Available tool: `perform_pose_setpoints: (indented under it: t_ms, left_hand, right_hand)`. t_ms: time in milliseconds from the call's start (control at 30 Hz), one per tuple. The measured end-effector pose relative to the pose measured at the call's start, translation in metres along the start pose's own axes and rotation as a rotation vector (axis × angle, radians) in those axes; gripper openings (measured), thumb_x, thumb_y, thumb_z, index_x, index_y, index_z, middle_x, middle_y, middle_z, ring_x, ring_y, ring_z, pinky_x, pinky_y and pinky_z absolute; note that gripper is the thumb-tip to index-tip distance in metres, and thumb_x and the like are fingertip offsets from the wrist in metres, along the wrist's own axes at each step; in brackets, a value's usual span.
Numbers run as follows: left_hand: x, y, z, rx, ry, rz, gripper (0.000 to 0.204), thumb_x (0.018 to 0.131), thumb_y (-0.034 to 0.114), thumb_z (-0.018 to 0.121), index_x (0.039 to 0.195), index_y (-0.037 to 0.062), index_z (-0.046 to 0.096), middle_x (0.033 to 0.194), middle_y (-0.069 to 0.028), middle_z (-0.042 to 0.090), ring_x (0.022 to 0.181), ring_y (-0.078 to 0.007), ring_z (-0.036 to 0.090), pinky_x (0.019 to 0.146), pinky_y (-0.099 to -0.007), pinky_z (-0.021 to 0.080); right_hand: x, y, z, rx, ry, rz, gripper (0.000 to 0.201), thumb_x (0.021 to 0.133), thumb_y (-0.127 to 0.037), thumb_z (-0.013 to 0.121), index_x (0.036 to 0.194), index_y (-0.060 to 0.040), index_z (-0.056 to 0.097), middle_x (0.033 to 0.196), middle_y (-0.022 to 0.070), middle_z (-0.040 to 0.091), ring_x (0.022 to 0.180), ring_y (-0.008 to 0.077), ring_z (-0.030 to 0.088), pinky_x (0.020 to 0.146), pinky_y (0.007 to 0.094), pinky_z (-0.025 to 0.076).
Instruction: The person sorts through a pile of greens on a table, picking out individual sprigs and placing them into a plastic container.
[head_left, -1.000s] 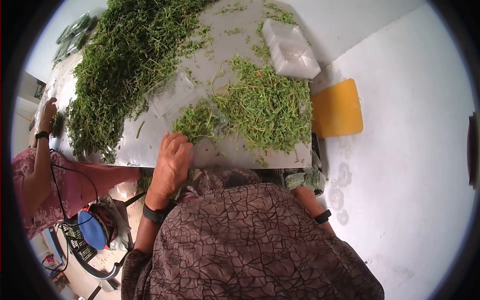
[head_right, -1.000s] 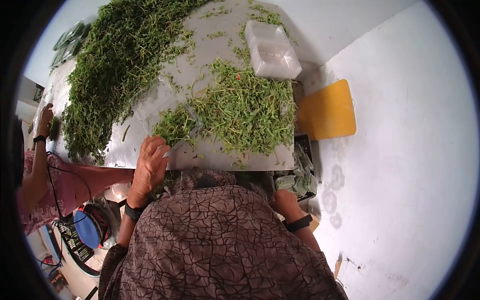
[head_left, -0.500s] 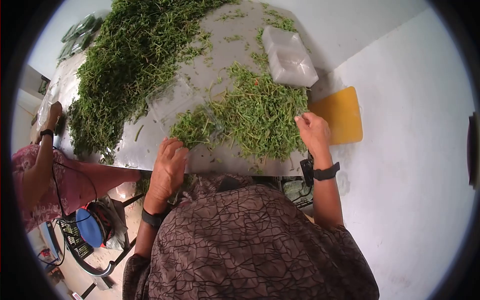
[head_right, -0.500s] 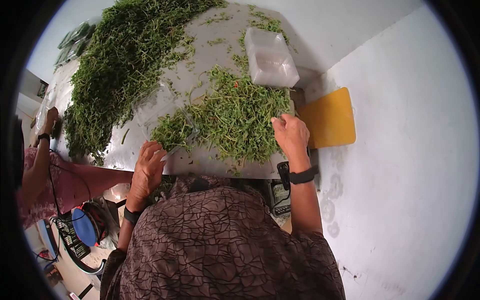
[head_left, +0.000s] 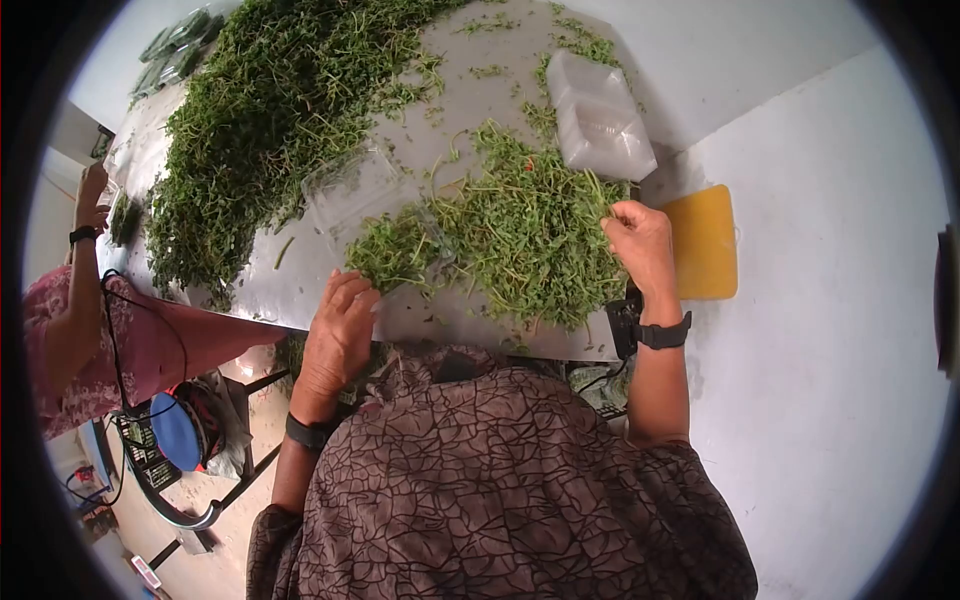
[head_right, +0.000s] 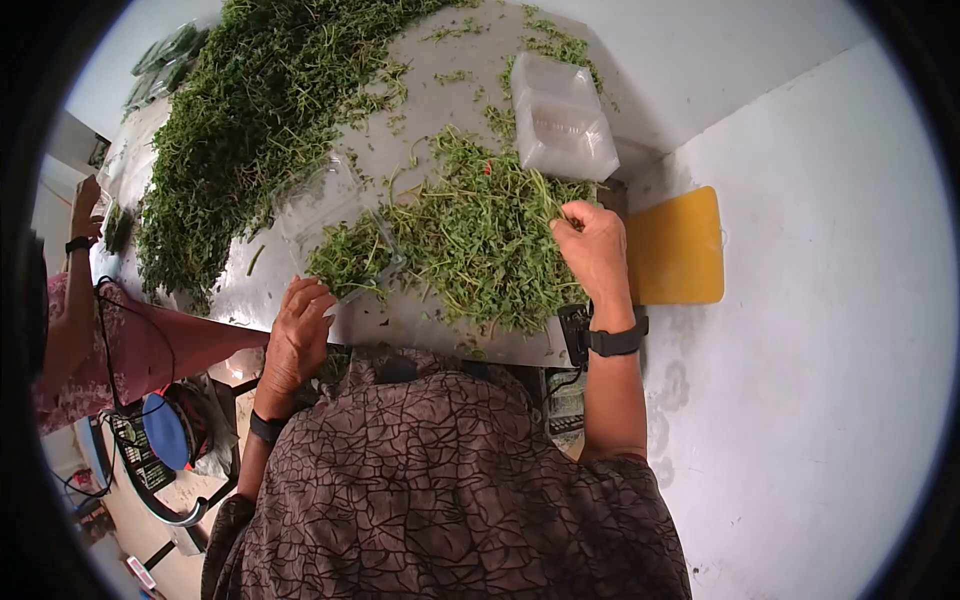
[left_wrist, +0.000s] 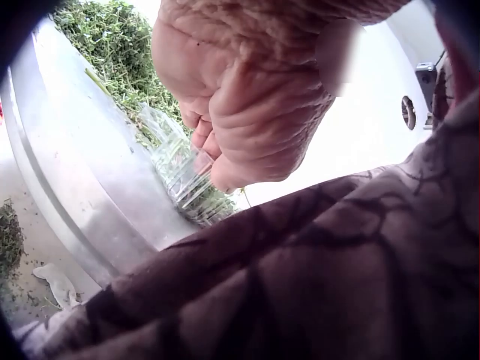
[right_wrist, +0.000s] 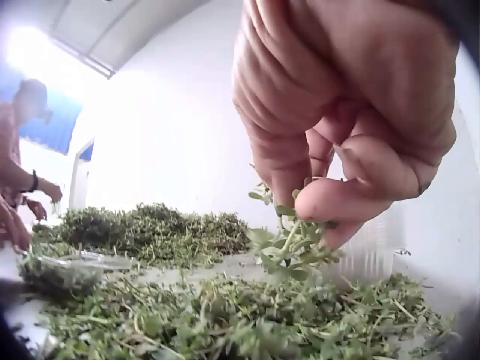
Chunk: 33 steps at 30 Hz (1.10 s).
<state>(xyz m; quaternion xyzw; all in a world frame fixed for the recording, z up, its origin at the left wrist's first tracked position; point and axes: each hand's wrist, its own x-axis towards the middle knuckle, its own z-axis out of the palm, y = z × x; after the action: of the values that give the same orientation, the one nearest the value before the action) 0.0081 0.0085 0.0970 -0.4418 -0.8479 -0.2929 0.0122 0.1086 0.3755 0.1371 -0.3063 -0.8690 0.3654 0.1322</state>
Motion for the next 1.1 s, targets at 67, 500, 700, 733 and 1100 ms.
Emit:
perform_pose_setpoints:
  t_ms: [67, 500, 700, 733, 1100]
  left_hand:
    - [0.000, -0.001, 0.000, 0.003, -0.005, -0.009, 0.029, 0.072, -0.004, 0.061, 0.101, 0.0002, 0.058, 0.107, -0.0157, 0.055, 0.111, -0.0361, 0.051, 0.105, -0.0516, 0.037]
    - [0.043, 0.031, -0.043, -0.080, 0.127, 0.134, 0.056, 0.068, -0.005, 0.068, 0.121, 0.0072, 0.055, 0.129, -0.0124, 0.053, 0.120, -0.0330, 0.049, 0.107, -0.0517, 0.035]
    - [0.068, 0.047, -0.031, 0.000, 0.022, 0.307, 0.057, 0.071, 0.001, 0.067, 0.126, 0.0038, 0.052, 0.120, -0.0136, 0.056, 0.115, -0.0315, 0.052, 0.110, -0.0490, 0.032]
    - [0.065, 0.045, -0.026, 0.009, -0.013, 0.327, 0.055, 0.072, 0.002, 0.066, 0.126, 0.0024, 0.051, 0.112, -0.0140, 0.058, 0.111, -0.0313, 0.054, 0.109, -0.0483, 0.032]
    - [0.049, 0.042, -0.020, -0.170, -0.094, 0.220, 0.028, 0.067, 0.002, 0.062, 0.094, 0.0000, 0.055, 0.081, -0.0124, 0.055, 0.081, -0.0322, 0.057, 0.076, -0.0401, 0.047]
  right_hand:
    - [-0.008, -0.022, -0.008, 0.278, -0.056, 0.006, 0.007, 0.081, -0.004, 0.064, 0.080, 0.0035, 0.063, 0.060, -0.0028, 0.051, 0.054, 0.0033, 0.046, 0.048, 0.0234, 0.039]
    - [-0.037, -0.077, 0.037, 0.146, -0.462, -0.230, 0.015, 0.081, -0.006, 0.062, 0.076, 0.0045, 0.053, 0.057, 0.0126, 0.040, 0.051, 0.0157, 0.035, 0.049, 0.0312, 0.035]
    - [-0.049, -0.113, 0.048, 0.127, -0.616, -0.431, 0.018, 0.081, -0.004, 0.060, 0.071, 0.0043, 0.048, 0.057, 0.0168, 0.043, 0.048, 0.0221, 0.038, 0.049, 0.0359, 0.037]
    - [-0.052, -0.118, 0.048, 0.120, -0.667, -0.418, 0.015, 0.080, -0.002, 0.059, 0.072, 0.0040, 0.048, 0.059, 0.0196, 0.045, 0.048, 0.0286, 0.042, 0.050, 0.0373, 0.038]
    - [-0.074, -0.124, 0.058, -0.144, -0.496, -0.710, 0.008, 0.072, -0.001, 0.058, 0.078, 0.0003, 0.054, 0.070, 0.0167, 0.058, 0.065, 0.0367, 0.059, 0.057, 0.0432, 0.047]
